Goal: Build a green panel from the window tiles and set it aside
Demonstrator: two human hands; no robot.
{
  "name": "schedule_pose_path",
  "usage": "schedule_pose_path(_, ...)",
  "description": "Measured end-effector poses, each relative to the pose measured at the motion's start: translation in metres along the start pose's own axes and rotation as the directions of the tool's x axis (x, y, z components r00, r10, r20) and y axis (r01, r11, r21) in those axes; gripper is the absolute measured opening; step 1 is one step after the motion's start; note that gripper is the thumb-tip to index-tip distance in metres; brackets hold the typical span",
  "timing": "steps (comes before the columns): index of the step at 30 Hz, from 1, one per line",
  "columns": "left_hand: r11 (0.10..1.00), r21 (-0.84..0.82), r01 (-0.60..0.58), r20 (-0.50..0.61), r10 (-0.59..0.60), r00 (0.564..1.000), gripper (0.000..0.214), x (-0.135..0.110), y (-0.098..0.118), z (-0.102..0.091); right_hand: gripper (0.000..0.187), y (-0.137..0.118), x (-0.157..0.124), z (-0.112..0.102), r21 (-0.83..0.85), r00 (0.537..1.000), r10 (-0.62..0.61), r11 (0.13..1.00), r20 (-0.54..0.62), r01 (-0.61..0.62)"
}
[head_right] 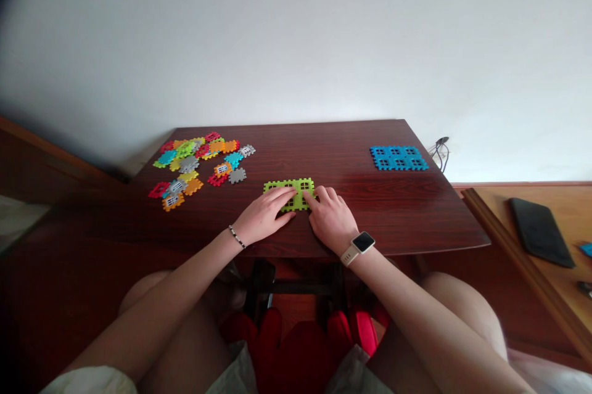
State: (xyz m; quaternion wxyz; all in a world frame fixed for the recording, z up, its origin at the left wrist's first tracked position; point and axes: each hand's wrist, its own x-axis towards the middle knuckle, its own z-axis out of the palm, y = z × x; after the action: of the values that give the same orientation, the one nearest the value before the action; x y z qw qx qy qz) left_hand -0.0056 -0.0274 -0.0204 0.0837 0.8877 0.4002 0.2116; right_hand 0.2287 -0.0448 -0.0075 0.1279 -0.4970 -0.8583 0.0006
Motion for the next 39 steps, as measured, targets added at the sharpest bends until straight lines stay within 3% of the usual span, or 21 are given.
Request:
schedule_pose_path(6,0.994,-0.082,0.072,0.002,-0.072,0.997,0.08,-0.008,-0.029,-0.016,0.058,0.006,-0.001,0.003,0.08,1.0,-0.006,0.997,-0.012,0.007)
schedule_pose_path(10,0.98,-0.13,0.148,0.015,-0.147,0.989,0.093,-0.009,-0.035,-0.017,0.059,0.006,-0.001,0.002,0.082,1.0,-0.002,0.997,-0.017,0.004)
schedule_pose_path(26,0.975,-0.153,0.162,-0.034,-0.17,0.985,0.093,-0.007,-0.036,-0.012,0.043,-0.01,0.01,0.0,0.125,0.998,-0.051,0.991,-0.034,0.055)
schedule_pose_path(39,0.969,-0.179,0.17,-0.046,-0.181,0.982,0.091,-0.007,-0.034,-0.012,0.049,-0.029,0.028,0.008,0.196,0.987,-0.154,0.97,0.036,0.144)
